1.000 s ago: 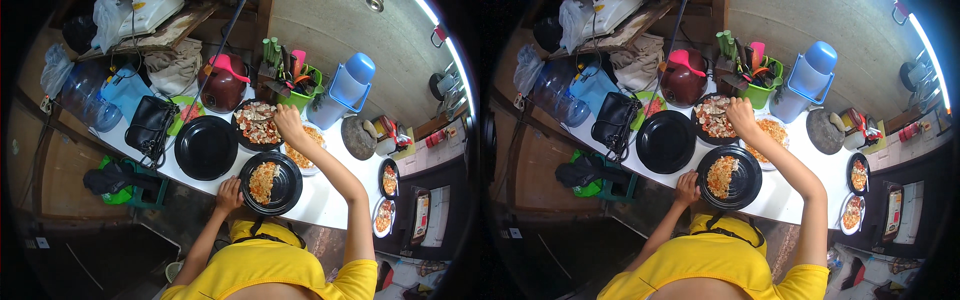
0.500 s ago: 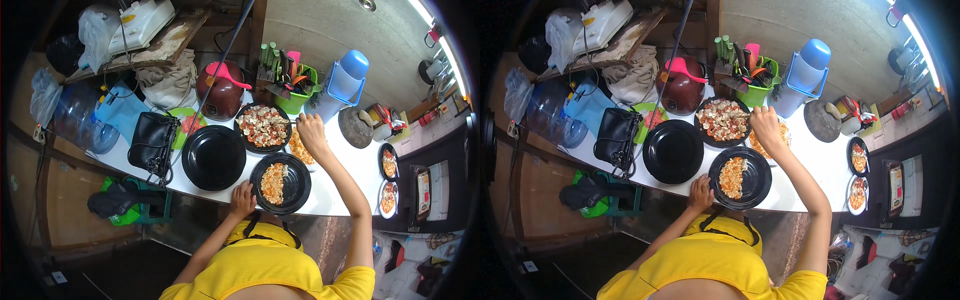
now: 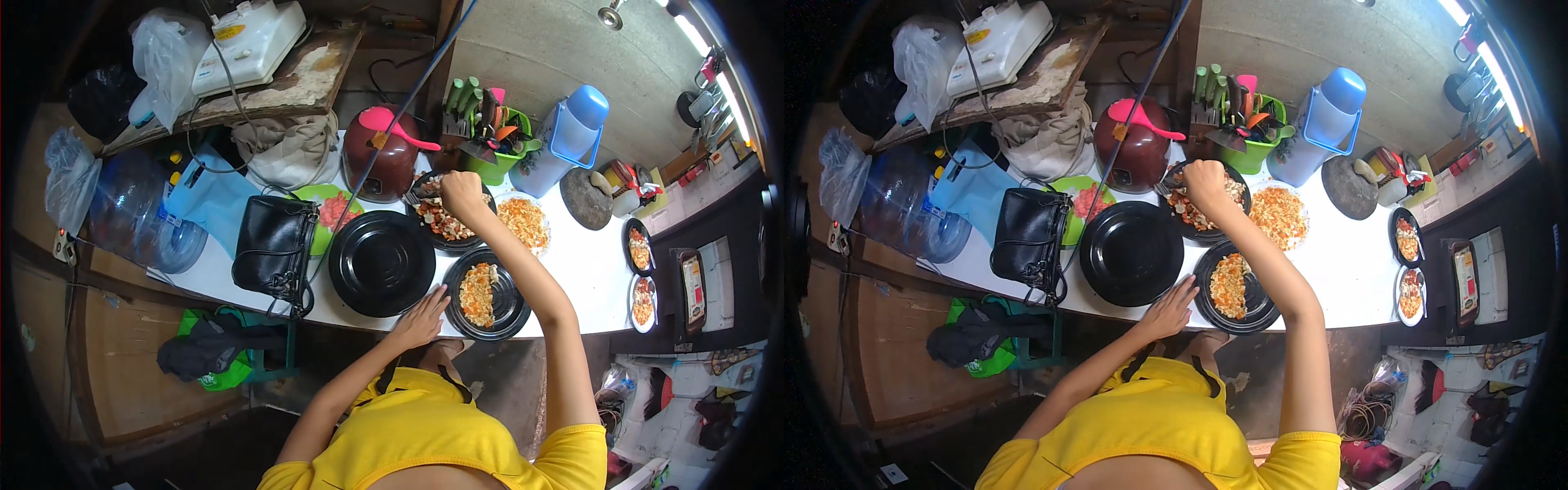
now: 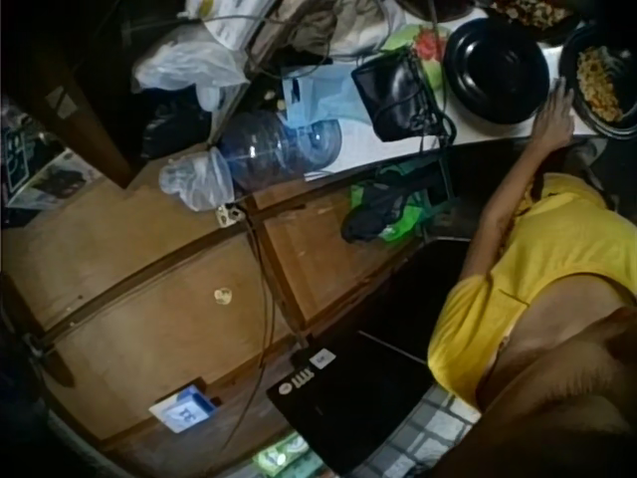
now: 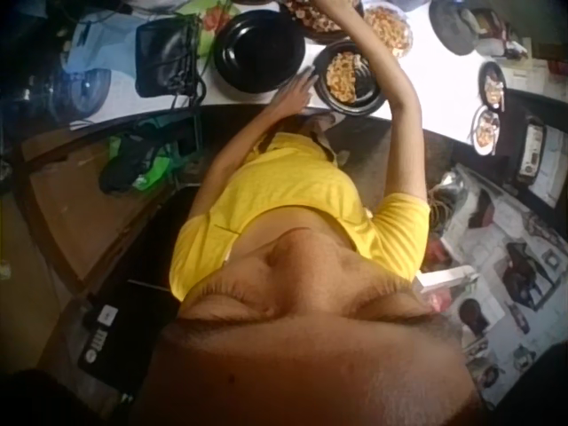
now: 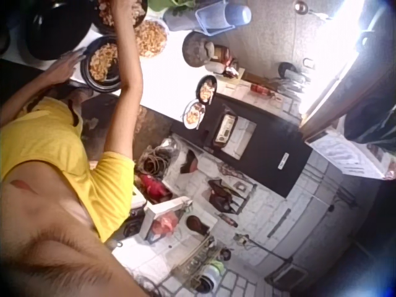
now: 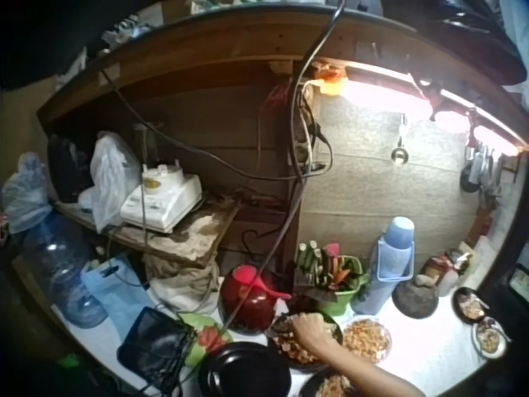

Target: The person uses a fork to transfer shredded food from a white plate to a black plate, spreading it evenly. They then add pieces of a white and red mixture from another plate onto the shredded food. The person continues to arrange the food on the black plate using the fork.

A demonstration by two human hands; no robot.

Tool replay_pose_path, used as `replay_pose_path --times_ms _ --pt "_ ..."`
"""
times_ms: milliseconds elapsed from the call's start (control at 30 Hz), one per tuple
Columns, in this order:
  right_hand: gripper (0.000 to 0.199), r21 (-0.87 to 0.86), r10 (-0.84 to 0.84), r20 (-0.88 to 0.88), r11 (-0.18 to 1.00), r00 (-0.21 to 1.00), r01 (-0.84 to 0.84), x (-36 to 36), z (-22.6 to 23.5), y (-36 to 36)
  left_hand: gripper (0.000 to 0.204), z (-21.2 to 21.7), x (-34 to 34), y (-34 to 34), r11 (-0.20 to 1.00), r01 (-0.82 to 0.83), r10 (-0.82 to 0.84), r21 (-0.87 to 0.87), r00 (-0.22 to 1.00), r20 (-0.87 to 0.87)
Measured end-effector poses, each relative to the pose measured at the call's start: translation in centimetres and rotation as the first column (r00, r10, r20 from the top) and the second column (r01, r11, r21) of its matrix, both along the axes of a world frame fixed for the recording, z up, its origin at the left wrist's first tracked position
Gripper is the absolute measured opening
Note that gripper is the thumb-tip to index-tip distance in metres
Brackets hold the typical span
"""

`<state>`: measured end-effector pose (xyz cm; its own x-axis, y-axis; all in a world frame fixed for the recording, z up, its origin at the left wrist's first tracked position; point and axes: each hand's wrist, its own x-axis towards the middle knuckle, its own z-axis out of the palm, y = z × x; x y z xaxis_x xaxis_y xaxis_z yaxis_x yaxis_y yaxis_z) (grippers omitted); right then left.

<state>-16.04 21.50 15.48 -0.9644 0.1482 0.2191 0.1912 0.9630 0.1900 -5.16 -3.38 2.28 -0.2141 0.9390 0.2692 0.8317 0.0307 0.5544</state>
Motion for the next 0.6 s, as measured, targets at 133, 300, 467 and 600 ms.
replay_pose_path --times_ms 133,300,467,600 --pt "0.011 -0.038 -0.099 0.018 0.994 0.995 0.1 0.1 0.0 -0.5 0.059 -0.4 -0.2 -0.1 1.0 0.017 -0.017 0.012 1.0 -0.001" --pt "0.012 -0.099 -0.131 0.148 0.984 0.98 0.146 -0.4 1.8 -0.5 0.062 -0.2 0.4 0.1 0.998 -0.051 0.051 0.022 0.998 0.029" --pt "0.013 -0.05 -0.156 0.131 0.985 0.979 0.164 -0.7 0.7 0.8 0.068 -0.3 2.0 0.9 0.993 -0.105 0.104 0.055 0.995 0.009" --pt "0.01 -0.054 -0.18 0.174 0.98 0.968 0.192 -0.4 1.8 0.9 0.07 -1.2 1.9 0.5 0.991 -0.105 0.107 0.088 0.994 -0.009"
